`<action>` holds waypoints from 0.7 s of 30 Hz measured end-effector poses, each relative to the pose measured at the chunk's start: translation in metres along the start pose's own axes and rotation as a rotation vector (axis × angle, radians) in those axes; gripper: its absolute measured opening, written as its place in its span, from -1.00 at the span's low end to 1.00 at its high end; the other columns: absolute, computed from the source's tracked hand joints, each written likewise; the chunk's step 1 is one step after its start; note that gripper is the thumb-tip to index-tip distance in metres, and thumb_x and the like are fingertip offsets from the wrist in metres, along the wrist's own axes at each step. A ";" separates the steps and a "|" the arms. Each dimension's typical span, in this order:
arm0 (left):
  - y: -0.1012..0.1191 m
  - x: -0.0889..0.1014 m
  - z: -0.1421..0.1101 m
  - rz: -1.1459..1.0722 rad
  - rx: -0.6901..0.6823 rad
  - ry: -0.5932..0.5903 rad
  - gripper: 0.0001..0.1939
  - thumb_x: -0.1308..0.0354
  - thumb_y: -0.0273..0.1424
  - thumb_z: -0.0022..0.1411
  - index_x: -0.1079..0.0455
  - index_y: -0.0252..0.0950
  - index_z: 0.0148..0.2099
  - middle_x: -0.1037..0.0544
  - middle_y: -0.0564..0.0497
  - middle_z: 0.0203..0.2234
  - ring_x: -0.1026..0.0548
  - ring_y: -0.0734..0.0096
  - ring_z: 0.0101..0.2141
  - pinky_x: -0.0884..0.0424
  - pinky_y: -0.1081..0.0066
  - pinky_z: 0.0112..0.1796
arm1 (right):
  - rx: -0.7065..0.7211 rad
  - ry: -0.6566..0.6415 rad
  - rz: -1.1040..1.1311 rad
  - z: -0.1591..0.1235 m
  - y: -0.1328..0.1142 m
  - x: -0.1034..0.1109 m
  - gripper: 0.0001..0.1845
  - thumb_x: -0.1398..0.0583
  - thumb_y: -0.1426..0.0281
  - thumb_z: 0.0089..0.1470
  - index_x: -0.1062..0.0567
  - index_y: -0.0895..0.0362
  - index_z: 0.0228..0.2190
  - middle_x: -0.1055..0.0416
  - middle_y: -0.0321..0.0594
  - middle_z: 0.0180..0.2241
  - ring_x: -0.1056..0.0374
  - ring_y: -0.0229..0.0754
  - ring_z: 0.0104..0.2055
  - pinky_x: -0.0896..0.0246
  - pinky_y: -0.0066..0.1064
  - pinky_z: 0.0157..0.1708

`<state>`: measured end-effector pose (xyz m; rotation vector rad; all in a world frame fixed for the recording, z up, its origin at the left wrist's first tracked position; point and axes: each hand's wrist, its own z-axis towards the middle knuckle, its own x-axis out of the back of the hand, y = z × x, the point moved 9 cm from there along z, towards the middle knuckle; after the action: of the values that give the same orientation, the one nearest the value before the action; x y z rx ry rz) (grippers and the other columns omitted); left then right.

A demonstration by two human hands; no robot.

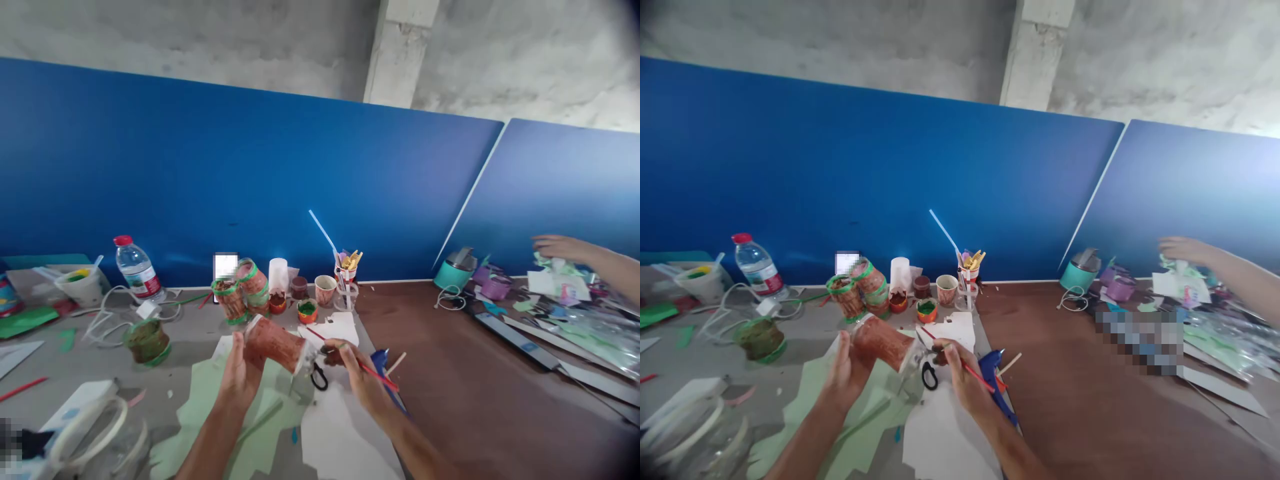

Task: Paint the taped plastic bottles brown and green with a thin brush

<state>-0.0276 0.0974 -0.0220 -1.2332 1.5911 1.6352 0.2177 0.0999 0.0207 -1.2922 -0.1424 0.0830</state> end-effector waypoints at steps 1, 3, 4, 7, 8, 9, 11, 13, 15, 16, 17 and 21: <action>0.000 0.000 -0.001 -0.008 -0.008 0.010 -0.61 0.08 -0.25 0.43 -0.55 -0.31 -0.13 -0.67 -0.06 -0.25 -0.62 0.35 -0.25 -0.52 0.43 -0.17 | 0.059 -0.021 -0.042 -0.002 -0.006 -0.005 -0.43 -0.07 -0.07 0.16 -0.58 0.13 -0.20 -0.55 -0.06 -0.26 -0.49 -0.03 -0.27 -0.41 -0.19 -0.19; -0.003 -0.002 -0.002 -0.023 0.002 0.015 -0.54 0.15 -0.21 0.44 -0.54 -0.32 -0.14 -0.67 -0.07 -0.25 -0.62 0.36 -0.25 -0.52 0.46 -0.22 | 0.184 -0.061 -0.094 -0.006 -0.017 -0.014 -0.46 -0.08 -0.04 0.17 -0.53 0.11 -0.09 -0.51 -0.04 -0.15 -0.47 0.00 -0.15 -0.39 -0.19 -0.11; -0.006 -0.002 -0.003 -0.029 0.014 0.012 -0.51 0.17 -0.18 0.44 -0.55 -0.31 -0.15 -0.67 -0.08 -0.25 -0.62 0.36 -0.25 -0.52 0.47 -0.24 | 0.240 -0.088 -0.101 -0.008 -0.022 -0.018 -0.45 -0.10 -0.03 0.16 -0.49 0.09 -0.02 -0.47 -0.03 -0.08 -0.45 0.02 -0.09 -0.38 -0.19 -0.07; -0.014 -0.004 -0.004 -0.026 0.036 -0.005 -0.48 0.16 -0.09 0.42 -0.54 -0.29 -0.13 -0.67 -0.07 -0.26 -0.62 0.35 -0.24 -0.52 0.47 -0.24 | 0.354 -0.162 -0.089 -0.016 -0.029 -0.025 -0.33 -0.16 -0.01 0.13 -0.28 0.02 0.18 -0.29 0.02 0.13 -0.37 0.06 0.07 -0.35 -0.17 0.02; -0.017 -0.004 -0.005 -0.013 0.035 0.000 -0.48 0.14 -0.07 0.40 -0.54 -0.28 -0.13 -0.67 -0.06 -0.25 -0.62 0.35 -0.24 -0.52 0.46 -0.23 | 0.380 -0.172 -0.101 -0.019 -0.030 -0.025 -0.30 -0.19 0.03 0.13 -0.22 0.01 0.22 -0.23 0.03 0.18 -0.32 0.08 0.13 -0.33 -0.17 0.06; -0.019 -0.003 -0.006 0.006 0.036 0.011 -0.49 0.12 -0.05 0.39 -0.54 -0.28 -0.13 -0.67 -0.06 -0.25 -0.62 0.35 -0.23 -0.52 0.45 -0.22 | 0.402 -0.167 -0.129 -0.021 -0.031 -0.025 -0.30 -0.21 0.08 0.13 -0.19 -0.01 0.23 -0.19 0.03 0.20 -0.26 0.09 0.18 -0.29 -0.16 0.10; -0.024 -0.002 -0.008 0.061 0.041 0.031 -0.49 0.09 -0.01 0.36 -0.54 -0.27 -0.12 -0.66 -0.06 -0.22 -0.61 0.33 -0.19 -0.51 0.43 -0.19 | 0.434 -0.124 -0.195 -0.023 -0.034 -0.022 -0.33 -0.24 0.20 0.13 -0.19 -0.02 0.23 -0.18 0.01 0.21 -0.19 0.10 0.24 -0.21 -0.14 0.17; -0.028 -0.005 -0.011 0.148 0.043 0.021 -0.47 0.03 0.05 0.30 -0.54 -0.25 -0.11 -0.65 -0.09 -0.18 -0.58 0.26 -0.11 -0.50 0.39 -0.15 | 0.450 -0.073 -0.226 -0.023 -0.037 -0.017 -0.39 -0.23 0.28 0.14 -0.23 -0.02 0.19 -0.22 -0.03 0.17 -0.23 0.07 0.20 -0.21 -0.16 0.17; -0.027 -0.013 -0.014 0.259 0.011 -0.042 -0.44 -0.04 0.10 0.23 -0.53 -0.24 -0.05 -0.62 -0.12 -0.10 -0.50 0.17 0.02 -0.46 0.33 -0.06 | 0.446 -0.049 -0.208 -0.021 -0.039 -0.012 -0.44 -0.21 0.33 0.13 -0.26 -0.01 0.16 -0.27 -0.06 0.12 -0.30 0.03 0.14 -0.26 -0.20 0.12; -0.023 -0.016 -0.015 0.311 -0.022 -0.070 -0.44 -0.09 0.10 0.20 -0.51 -0.23 -0.02 -0.59 -0.12 -0.06 -0.46 0.15 0.06 -0.43 0.31 -0.01 | 0.439 -0.046 -0.196 -0.019 -0.039 -0.009 -0.46 -0.19 0.34 0.13 -0.26 0.00 0.14 -0.29 -0.06 0.10 -0.32 0.02 0.11 -0.29 -0.22 0.09; -0.018 -0.019 -0.017 0.358 -0.070 -0.081 -0.45 -0.14 0.07 0.18 -0.49 -0.21 0.02 -0.57 -0.11 -0.03 -0.43 0.15 0.10 -0.39 0.29 0.04 | 0.429 -0.042 -0.190 -0.018 -0.038 -0.007 -0.47 -0.18 0.35 0.12 -0.26 0.01 0.13 -0.30 -0.07 0.08 -0.34 0.01 0.09 -0.30 -0.22 0.07; 0.020 -0.016 -0.023 0.527 -0.358 0.014 -0.57 -0.27 -0.09 0.12 -0.49 -0.17 -0.01 -0.56 -0.02 -0.03 -0.42 0.25 0.07 -0.24 0.32 0.14 | 0.379 -0.002 -0.176 -0.012 -0.033 0.005 -0.49 -0.14 0.33 0.13 -0.27 0.05 0.12 -0.33 -0.05 0.08 -0.33 0.04 0.10 -0.27 -0.17 0.09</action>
<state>-0.0328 0.0757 0.0042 -1.0374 1.7874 2.3263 0.2237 0.0801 0.0494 -0.8971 -0.2299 -0.0391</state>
